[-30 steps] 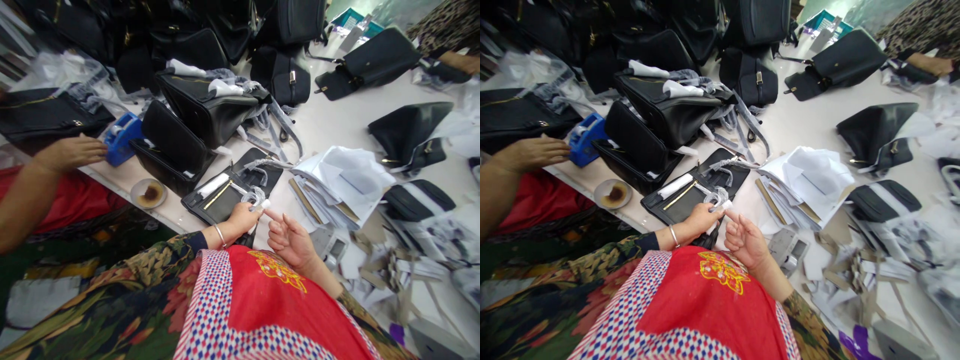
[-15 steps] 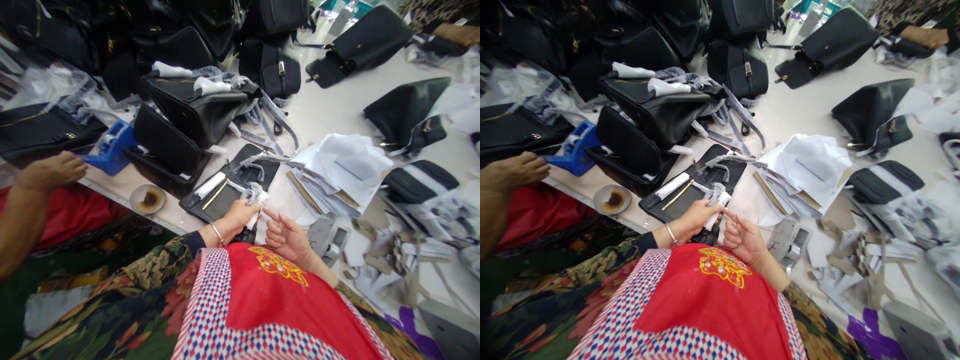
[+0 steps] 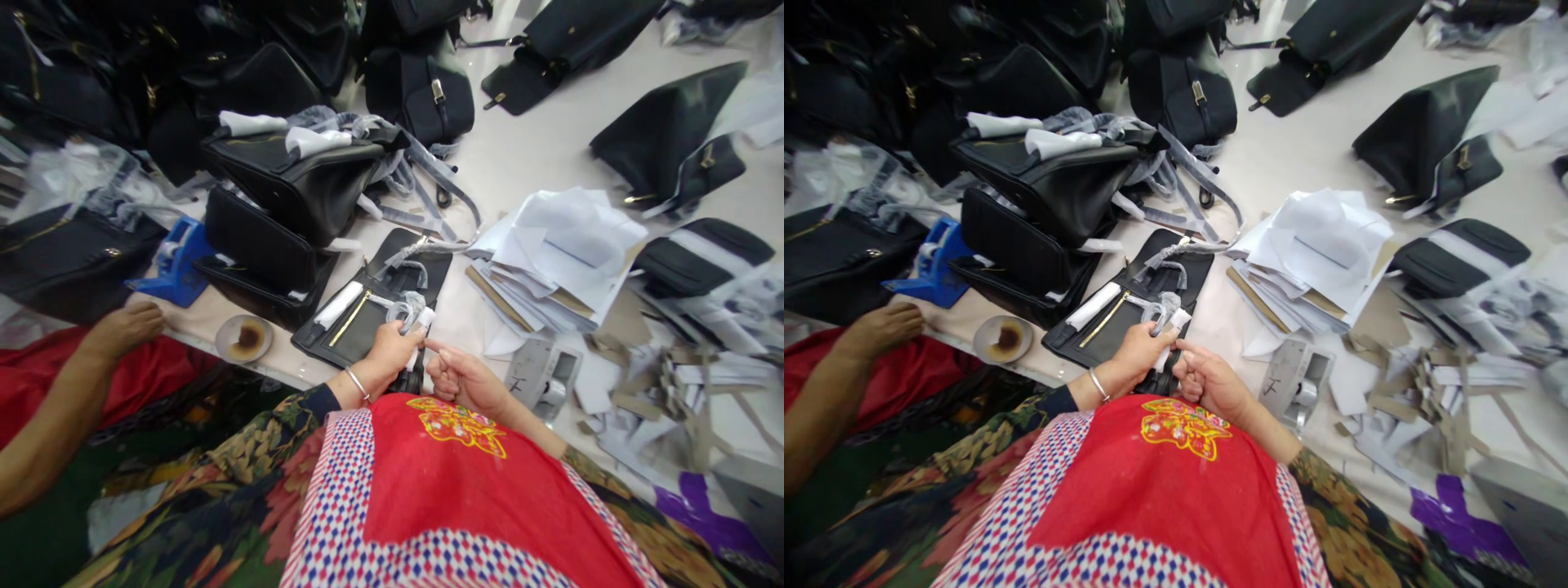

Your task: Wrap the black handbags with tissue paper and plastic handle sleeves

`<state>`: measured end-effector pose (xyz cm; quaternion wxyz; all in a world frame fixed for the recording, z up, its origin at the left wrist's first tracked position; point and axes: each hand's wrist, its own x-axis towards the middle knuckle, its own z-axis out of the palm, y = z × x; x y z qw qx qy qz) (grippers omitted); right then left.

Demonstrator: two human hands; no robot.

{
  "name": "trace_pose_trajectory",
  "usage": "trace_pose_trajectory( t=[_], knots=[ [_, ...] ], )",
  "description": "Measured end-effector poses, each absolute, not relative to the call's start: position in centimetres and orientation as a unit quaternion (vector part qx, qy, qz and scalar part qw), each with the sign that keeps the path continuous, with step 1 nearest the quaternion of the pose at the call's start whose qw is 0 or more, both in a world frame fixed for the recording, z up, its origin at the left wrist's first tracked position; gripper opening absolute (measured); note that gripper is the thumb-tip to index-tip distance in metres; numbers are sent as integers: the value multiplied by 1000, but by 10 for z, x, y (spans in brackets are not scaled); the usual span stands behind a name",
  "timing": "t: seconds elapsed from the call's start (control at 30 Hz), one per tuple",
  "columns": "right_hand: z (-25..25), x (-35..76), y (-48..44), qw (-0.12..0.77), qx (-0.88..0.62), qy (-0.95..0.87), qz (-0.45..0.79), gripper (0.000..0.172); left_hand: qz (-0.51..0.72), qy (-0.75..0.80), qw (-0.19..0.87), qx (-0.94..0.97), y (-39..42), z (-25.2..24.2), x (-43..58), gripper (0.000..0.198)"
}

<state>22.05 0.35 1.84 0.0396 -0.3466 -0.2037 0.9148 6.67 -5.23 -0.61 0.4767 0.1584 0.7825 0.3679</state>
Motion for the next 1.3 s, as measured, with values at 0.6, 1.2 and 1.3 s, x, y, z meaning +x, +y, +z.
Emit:
trace_pose_trajectory(
  t=[0.6,1.2,1.3],
  knots=[
    [11,223,1,-29,-441,-275,854,51,346,789,484,153,-50,2,67,13],
    [-16,206,36,-44,-449,-558,697,33,357,783,483,165,-52,-4,67,17],
    [-25,201,27,-31,-449,-442,776,32,353,788,475,171,-51,-3,67,16]
  ],
)
